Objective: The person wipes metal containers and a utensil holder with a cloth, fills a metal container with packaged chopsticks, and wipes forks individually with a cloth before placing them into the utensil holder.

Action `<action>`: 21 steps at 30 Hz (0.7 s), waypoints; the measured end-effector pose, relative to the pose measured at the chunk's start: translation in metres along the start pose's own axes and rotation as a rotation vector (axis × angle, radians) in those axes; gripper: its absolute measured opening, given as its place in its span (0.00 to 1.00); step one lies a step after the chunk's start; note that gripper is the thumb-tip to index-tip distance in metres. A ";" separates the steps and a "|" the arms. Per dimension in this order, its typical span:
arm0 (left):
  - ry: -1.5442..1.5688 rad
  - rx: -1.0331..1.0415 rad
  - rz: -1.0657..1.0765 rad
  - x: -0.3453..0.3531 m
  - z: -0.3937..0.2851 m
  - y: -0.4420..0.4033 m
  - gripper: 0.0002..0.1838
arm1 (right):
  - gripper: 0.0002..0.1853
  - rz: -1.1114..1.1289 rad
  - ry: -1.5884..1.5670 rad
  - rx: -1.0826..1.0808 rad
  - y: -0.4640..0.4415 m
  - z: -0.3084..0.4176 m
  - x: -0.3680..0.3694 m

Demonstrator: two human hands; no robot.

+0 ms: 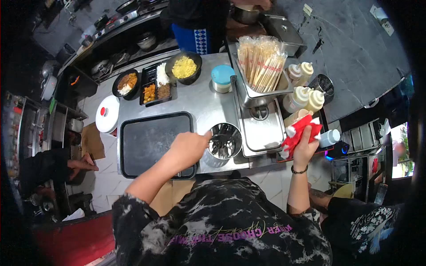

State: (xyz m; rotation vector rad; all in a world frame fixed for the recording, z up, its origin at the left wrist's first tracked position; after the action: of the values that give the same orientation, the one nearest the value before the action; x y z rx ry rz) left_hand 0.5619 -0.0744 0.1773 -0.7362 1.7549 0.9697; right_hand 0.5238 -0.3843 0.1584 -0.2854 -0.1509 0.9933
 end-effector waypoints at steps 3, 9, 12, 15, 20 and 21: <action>-0.260 0.134 0.195 0.014 -0.024 -0.035 0.07 | 0.11 0.156 0.001 0.006 0.025 -0.007 -0.012; -0.606 0.261 0.499 0.058 -0.072 -0.092 0.07 | 0.09 0.237 0.095 0.117 0.055 -0.024 -0.042; -0.528 0.273 0.407 0.032 -0.081 -0.087 0.08 | 0.09 0.194 0.181 0.110 0.060 -0.034 -0.058; -0.161 0.343 0.047 -0.052 -0.069 -0.049 0.15 | 0.09 0.155 0.061 0.214 0.065 -0.027 -0.061; 0.177 -0.024 -0.315 -0.082 0.033 -0.004 0.10 | 0.18 0.137 -0.834 0.470 0.064 -0.047 -0.032; 0.127 -0.216 -0.270 -0.049 0.064 0.004 0.10 | 0.19 0.467 -1.211 0.480 0.062 -0.040 -0.013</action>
State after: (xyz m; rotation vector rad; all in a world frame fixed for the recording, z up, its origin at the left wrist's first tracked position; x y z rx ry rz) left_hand 0.6051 -0.0151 0.2105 -1.1635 1.6198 0.9520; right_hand 0.4775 -0.3703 0.1015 0.7942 -0.9566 1.5210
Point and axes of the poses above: each hand's wrist, its own y-axis away from the middle knuckle, its own x-axis out of the palm, z = x × y, the point moved 4 cm from there along -y, towards the middle knuckle, and after that the axes turned 5 degrees about z, right-handed, at the moved point
